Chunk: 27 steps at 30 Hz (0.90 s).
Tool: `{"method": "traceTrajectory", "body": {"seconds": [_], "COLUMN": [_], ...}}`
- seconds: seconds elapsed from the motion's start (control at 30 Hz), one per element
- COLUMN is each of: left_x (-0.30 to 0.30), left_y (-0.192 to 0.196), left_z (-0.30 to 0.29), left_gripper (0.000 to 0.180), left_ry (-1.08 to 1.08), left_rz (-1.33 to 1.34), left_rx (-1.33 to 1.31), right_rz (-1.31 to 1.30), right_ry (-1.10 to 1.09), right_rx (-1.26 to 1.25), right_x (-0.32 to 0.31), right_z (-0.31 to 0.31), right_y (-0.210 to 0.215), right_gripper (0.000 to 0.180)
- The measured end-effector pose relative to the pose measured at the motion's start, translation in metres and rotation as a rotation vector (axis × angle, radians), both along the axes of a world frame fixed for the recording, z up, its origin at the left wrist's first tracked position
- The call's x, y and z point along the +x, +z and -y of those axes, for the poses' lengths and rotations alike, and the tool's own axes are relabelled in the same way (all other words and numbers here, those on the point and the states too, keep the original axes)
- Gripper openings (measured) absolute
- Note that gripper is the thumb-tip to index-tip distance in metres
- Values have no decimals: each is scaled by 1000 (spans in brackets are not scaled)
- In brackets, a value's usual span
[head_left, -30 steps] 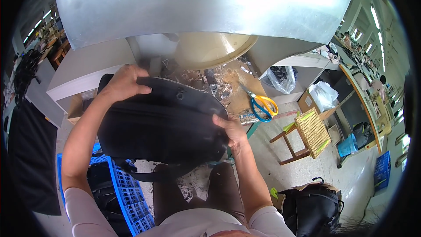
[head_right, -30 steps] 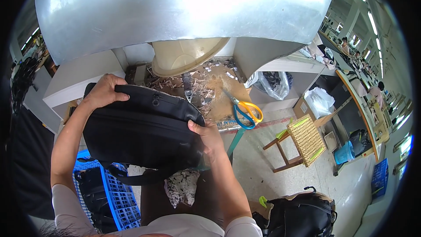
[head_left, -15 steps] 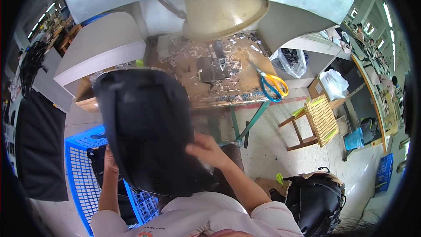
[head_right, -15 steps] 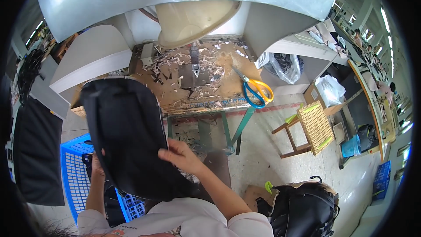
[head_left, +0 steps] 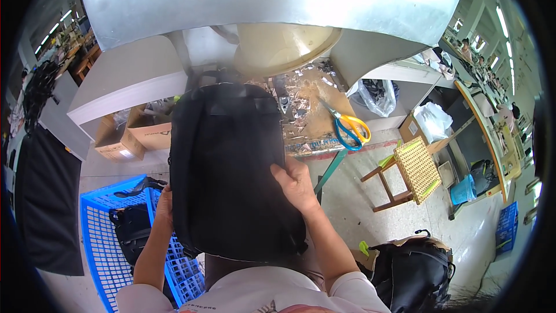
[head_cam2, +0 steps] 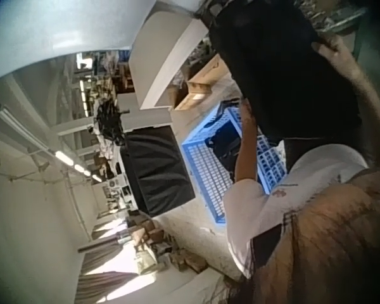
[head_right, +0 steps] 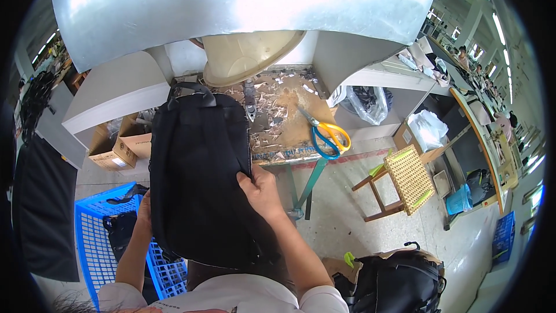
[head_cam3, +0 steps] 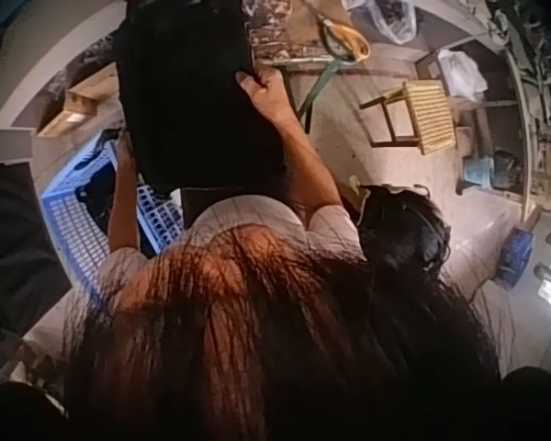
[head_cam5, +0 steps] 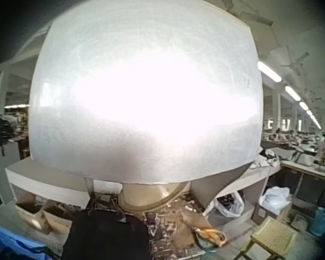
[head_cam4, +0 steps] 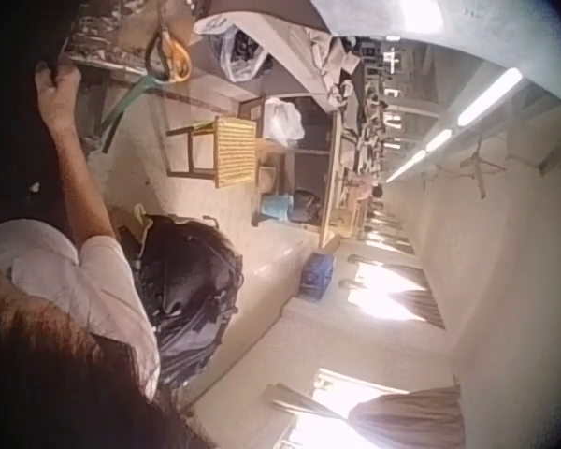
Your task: Inspecting and trimming backpacks at a factory workstation.
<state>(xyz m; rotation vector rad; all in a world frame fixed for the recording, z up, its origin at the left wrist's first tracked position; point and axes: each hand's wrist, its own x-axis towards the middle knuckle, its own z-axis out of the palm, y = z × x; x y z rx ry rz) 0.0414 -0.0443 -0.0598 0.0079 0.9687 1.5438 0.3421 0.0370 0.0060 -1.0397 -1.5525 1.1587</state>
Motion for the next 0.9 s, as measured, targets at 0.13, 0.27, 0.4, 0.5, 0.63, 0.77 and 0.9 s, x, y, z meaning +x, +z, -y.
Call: {"method": "traceTrajectory", "body": {"seconds": [0.13, 0.27, 0.4, 0.5, 0.63, 0.77, 0.9], "left_x": [-3, -5, -5, 0, 5, 76, 110], "left_y": [-4, 6, 29, 38, 42, 84, 125], "left_z": [-1, 6, 30, 66, 139, 158, 121], "left_gripper": [25, 26, 27, 27, 30, 33, 33], "left_ry": [2, -83, -138, -19, 151, 570, 519], "left_rz": [6, -185, -397, -498, -461, -697, -877], "left_rx": [16, 84, 165, 65, 169, 157, 263], "right_rz": [-55, -63, -131, -189, 482, 434, 585], "right_ry": [-6, 8, 79, 165, 27, 676, 435], "right_rx": [17, -76, -218, -217, 377, 467, 511], "right_x": [5, 11, 20, 11, -34, -69, -73], "right_z": [3, 26, 51, 59, 79, 159, 176], "right_y": [2, -2, -13, -17, -7, 49, 47], "right_gripper": [18, 16, 15, 25, 62, 103, 100]}}
